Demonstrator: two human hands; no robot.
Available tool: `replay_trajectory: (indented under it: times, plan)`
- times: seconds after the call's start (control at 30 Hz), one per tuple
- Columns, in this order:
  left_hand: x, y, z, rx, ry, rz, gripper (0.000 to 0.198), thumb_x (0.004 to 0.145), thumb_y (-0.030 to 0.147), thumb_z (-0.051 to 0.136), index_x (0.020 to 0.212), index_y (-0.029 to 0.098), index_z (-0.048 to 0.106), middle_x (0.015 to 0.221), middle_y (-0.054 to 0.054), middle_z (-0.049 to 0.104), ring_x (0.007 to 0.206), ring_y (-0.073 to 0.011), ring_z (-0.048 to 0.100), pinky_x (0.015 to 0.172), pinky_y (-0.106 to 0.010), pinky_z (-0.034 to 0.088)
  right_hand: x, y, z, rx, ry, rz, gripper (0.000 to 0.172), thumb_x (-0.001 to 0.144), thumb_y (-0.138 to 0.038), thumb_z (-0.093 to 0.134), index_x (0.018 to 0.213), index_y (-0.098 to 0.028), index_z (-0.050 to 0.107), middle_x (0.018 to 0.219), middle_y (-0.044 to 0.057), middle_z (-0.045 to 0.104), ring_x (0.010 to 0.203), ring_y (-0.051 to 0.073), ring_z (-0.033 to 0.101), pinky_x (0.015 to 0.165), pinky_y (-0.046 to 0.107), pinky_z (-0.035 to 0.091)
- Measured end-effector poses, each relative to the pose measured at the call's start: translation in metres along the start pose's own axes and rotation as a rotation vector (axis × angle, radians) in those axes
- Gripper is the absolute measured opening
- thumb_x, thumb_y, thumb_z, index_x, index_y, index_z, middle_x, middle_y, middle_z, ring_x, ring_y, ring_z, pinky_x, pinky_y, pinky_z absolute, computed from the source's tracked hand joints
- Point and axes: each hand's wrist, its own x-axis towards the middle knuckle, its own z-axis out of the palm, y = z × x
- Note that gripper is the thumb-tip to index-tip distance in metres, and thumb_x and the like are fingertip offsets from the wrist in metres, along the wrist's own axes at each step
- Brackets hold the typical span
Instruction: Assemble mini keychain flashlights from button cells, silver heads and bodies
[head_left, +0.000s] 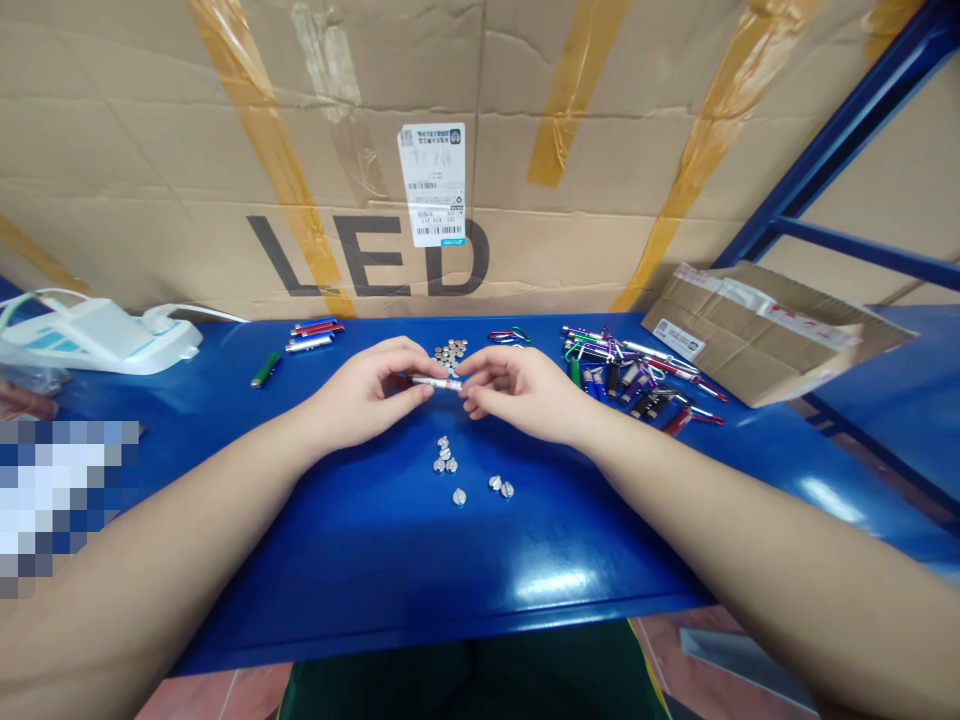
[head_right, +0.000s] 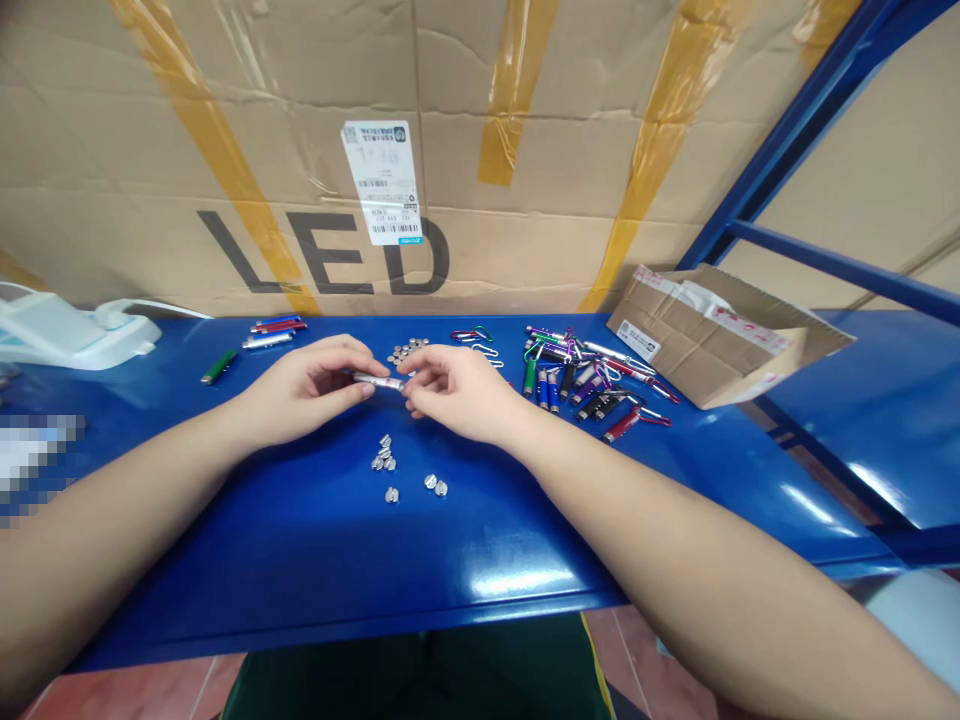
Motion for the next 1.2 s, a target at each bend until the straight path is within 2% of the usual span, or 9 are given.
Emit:
replay_trajectory:
  times: [0.1, 0.2, 0.4, 0.53, 0.67, 0.73, 0.87, 0.97, 1.2]
  plan:
    - [0.000, 0.008, 0.000, 0.163, 0.030, 0.121, 0.023, 0.098, 0.022, 0.060, 0.112, 0.022, 0.078, 0.106, -0.006, 0.065, 0.094, -0.0182, 0.067, 0.086, -0.032, 0.057, 0.002, -0.003, 0.003, 0.258, -0.031, 0.264, 0.024, 0.088, -0.001, 0.063, 0.108, -0.013, 0.070, 0.083, 0.004, 0.077, 0.071, 0.013, 0.077, 0.075, 0.025, 0.066]
    - [0.000, 0.014, 0.001, 0.201, 0.032, 0.249, 0.025, 0.097, 0.014, 0.057, 0.110, 0.020, 0.078, 0.108, -0.007, 0.067, 0.099, -0.0182, 0.067, 0.092, -0.031, 0.056, 0.001, -0.004, 0.005, 0.395, -0.073, 0.343, 0.021, 0.089, -0.001, 0.066, 0.104, -0.012, 0.072, 0.085, 0.006, 0.078, 0.074, 0.013, 0.078, 0.079, 0.025, 0.067]
    - [0.000, 0.014, 0.002, 0.207, 0.054, 0.298, 0.025, 0.096, 0.010, 0.058, 0.109, 0.020, 0.077, 0.109, -0.007, 0.069, 0.101, -0.0180, 0.069, 0.092, -0.030, 0.057, 0.001, -0.001, 0.003, 0.461, -0.112, 0.387, 0.013, 0.088, -0.002, 0.071, 0.097, -0.011, 0.075, 0.083, 0.007, 0.079, 0.073, 0.012, 0.077, 0.079, 0.023, 0.067]
    - [0.000, 0.018, -0.001, 0.254, 0.063, 0.376, 0.027, 0.095, 0.007, 0.057, 0.107, 0.020, 0.077, 0.109, -0.007, 0.073, 0.103, -0.0190, 0.069, 0.093, -0.032, 0.057, 0.002, -0.002, 0.003, 0.481, -0.107, 0.407, 0.015, 0.088, 0.001, 0.068, 0.095, -0.011, 0.074, 0.080, 0.005, 0.078, 0.071, 0.011, 0.077, 0.074, 0.018, 0.066]
    - [0.000, 0.025, -0.002, 0.247, 0.072, 0.443, 0.024, 0.091, 0.006, 0.060, 0.103, 0.020, 0.076, 0.105, -0.006, 0.076, 0.098, -0.0193, 0.071, 0.091, -0.033, 0.057, 0.002, -0.001, 0.004, 0.459, -0.112, 0.416, 0.017, 0.089, 0.001, 0.066, 0.099, -0.010, 0.074, 0.083, 0.006, 0.078, 0.074, 0.011, 0.077, 0.076, 0.017, 0.066]
    - [0.001, 0.027, -0.002, 0.231, 0.051, 0.439, 0.025, 0.090, 0.006, 0.060, 0.103, 0.020, 0.075, 0.104, -0.007, 0.077, 0.097, -0.0194, 0.071, 0.090, -0.033, 0.057, 0.002, 0.002, 0.004, 0.428, -0.133, 0.423, 0.019, 0.089, 0.000, 0.065, 0.101, -0.011, 0.074, 0.086, 0.006, 0.079, 0.076, 0.012, 0.078, 0.078, 0.019, 0.066]
    - [0.002, 0.024, 0.001, 0.241, -0.065, 0.421, 0.025, 0.093, 0.006, 0.056, 0.105, 0.020, 0.073, 0.104, -0.006, 0.078, 0.098, -0.0187, 0.072, 0.092, -0.034, 0.057, 0.003, 0.010, 0.005, 0.306, -0.186, 0.376, 0.019, 0.087, 0.000, 0.067, 0.099, -0.013, 0.074, 0.088, 0.006, 0.079, 0.079, 0.013, 0.078, 0.078, 0.022, 0.067]
    - [0.001, 0.022, 0.002, 0.231, -0.023, 0.410, 0.023, 0.093, 0.006, 0.058, 0.105, 0.019, 0.073, 0.104, -0.006, 0.078, 0.099, -0.0186, 0.071, 0.092, -0.033, 0.057, 0.003, 0.012, 0.006, 0.246, -0.184, 0.355, 0.023, 0.087, 0.002, 0.064, 0.102, -0.013, 0.074, 0.087, 0.005, 0.078, 0.077, 0.012, 0.077, 0.077, 0.021, 0.066]
    - [0.001, 0.022, 0.003, 0.217, 0.041, 0.379, 0.021, 0.093, 0.008, 0.059, 0.103, 0.019, 0.073, 0.104, -0.007, 0.078, 0.099, -0.0192, 0.072, 0.091, -0.033, 0.058, 0.002, 0.011, 0.007, 0.271, -0.189, 0.357, 0.026, 0.083, 0.000, 0.067, 0.105, -0.013, 0.071, 0.087, 0.003, 0.078, 0.079, 0.012, 0.076, 0.081, 0.023, 0.065]
